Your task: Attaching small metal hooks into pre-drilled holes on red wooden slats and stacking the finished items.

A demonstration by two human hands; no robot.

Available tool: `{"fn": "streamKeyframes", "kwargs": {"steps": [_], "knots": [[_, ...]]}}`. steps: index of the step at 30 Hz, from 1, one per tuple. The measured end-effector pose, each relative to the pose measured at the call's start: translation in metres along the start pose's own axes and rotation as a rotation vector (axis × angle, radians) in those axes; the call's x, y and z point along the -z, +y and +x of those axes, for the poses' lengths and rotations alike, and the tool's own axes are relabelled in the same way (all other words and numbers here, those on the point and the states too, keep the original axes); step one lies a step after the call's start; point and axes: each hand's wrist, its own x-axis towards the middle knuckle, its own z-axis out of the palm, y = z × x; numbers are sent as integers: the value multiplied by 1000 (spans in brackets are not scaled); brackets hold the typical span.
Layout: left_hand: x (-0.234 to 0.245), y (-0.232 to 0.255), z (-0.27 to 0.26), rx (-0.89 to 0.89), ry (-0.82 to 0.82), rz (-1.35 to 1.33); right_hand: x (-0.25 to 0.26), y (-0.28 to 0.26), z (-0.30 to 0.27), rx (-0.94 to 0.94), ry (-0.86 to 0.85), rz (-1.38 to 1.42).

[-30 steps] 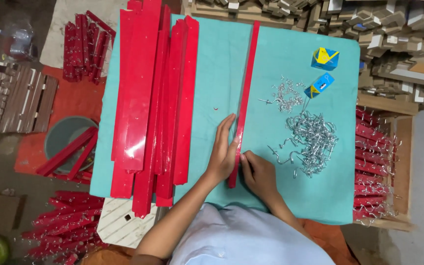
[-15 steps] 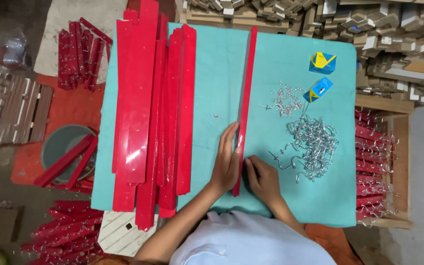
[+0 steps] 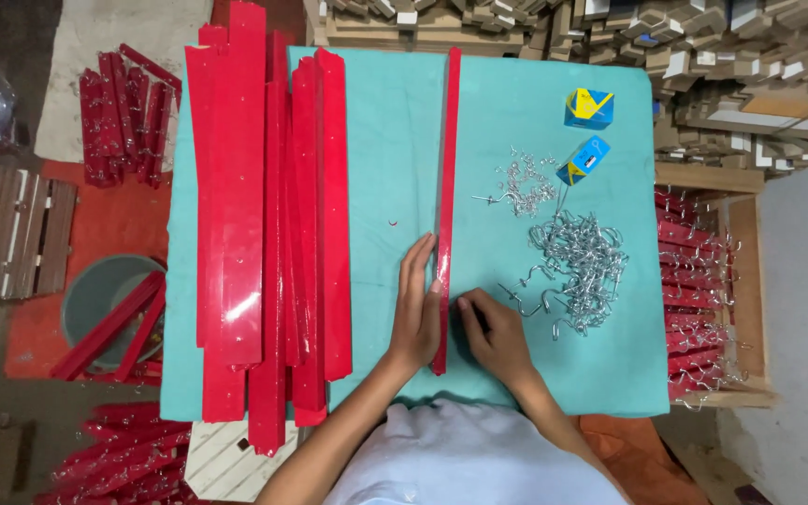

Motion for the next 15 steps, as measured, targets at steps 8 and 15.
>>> {"fn": "streamKeyframes", "kwargs": {"steps": [8,15], "knots": [[1,0,-1,-10,-5,17,79,-16,124,42,170,-389],[4,1,-1,13,-7,4,64,60,145,-167,10,-525]]}}
